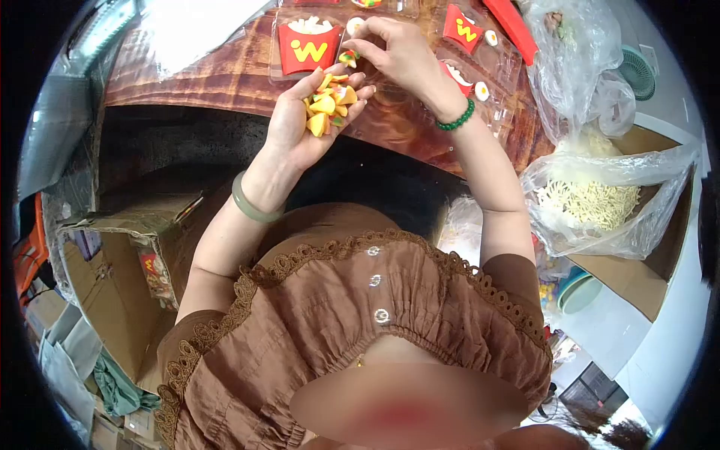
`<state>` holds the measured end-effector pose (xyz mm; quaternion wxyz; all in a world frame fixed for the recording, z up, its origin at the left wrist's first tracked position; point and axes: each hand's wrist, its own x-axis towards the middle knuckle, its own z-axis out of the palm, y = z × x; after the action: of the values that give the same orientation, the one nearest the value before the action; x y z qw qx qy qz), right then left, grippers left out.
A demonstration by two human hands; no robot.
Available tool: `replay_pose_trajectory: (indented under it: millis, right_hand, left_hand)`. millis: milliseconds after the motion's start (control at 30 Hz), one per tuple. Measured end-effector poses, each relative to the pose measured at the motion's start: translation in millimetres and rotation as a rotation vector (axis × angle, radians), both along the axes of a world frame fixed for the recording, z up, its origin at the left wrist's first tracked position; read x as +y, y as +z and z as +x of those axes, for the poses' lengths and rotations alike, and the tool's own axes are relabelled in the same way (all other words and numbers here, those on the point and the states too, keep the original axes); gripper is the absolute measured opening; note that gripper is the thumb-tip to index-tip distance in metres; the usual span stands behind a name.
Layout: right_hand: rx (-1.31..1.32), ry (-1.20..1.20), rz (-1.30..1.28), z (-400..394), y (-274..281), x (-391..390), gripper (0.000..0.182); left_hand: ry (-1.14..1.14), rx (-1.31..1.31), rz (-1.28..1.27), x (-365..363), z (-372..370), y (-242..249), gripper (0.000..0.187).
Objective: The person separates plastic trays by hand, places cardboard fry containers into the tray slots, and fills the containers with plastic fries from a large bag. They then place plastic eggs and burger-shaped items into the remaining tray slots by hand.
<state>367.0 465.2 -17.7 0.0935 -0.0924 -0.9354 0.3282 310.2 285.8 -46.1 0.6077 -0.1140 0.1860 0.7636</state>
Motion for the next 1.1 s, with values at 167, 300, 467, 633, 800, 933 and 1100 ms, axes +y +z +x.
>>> replay_pose_trajectory:
  millis: [167, 300, 467, 633, 800, 933, 1100]
  right_hand:
    - [0.105, 0.103, 0.016, 13.2, -18.1, 6.6, 0.017]
    - [0.067, -0.053, 0.02, 12.6, -20.5, 2.5, 0.018]
    - [-0.005, 0.061, -0.697, 19.8, 3.4, -8.1, 0.017]
    - [-0.082, 0.171, -0.382, 21.6, 5.0, 0.7, 0.015]
    - [0.03, 0.281, -0.064, 22.5, 1.1, 4.9, 0.013]
    - [-0.063, 0.051, -0.563, 27.5, 5.1, -6.5, 0.013]
    - [-0.111, -0.04, -0.601, 26.7, 17.4, 3.5, 0.016]
  left_hand:
    - [-0.011, -0.002, 0.019, -0.2, -1.9, -2.4, 0.036]
    - [-0.015, 0.003, 0.007, 1.7, -0.7, -1.6, 0.039]
    - [-0.021, 0.013, 0.033, -1.7, -2.8, -3.6, 0.042]
    - [-0.061, 0.015, 0.095, 2.3, -0.3, -2.1, 0.043]
    - [-0.089, 0.001, 0.074, 2.5, -0.6, -3.3, 0.043]
    - [-0.11, -0.067, 0.112, 2.8, -3.4, 2.8, 0.043]
    - [-0.145, -0.026, 0.193, -0.4, -4.6, -7.2, 0.043]
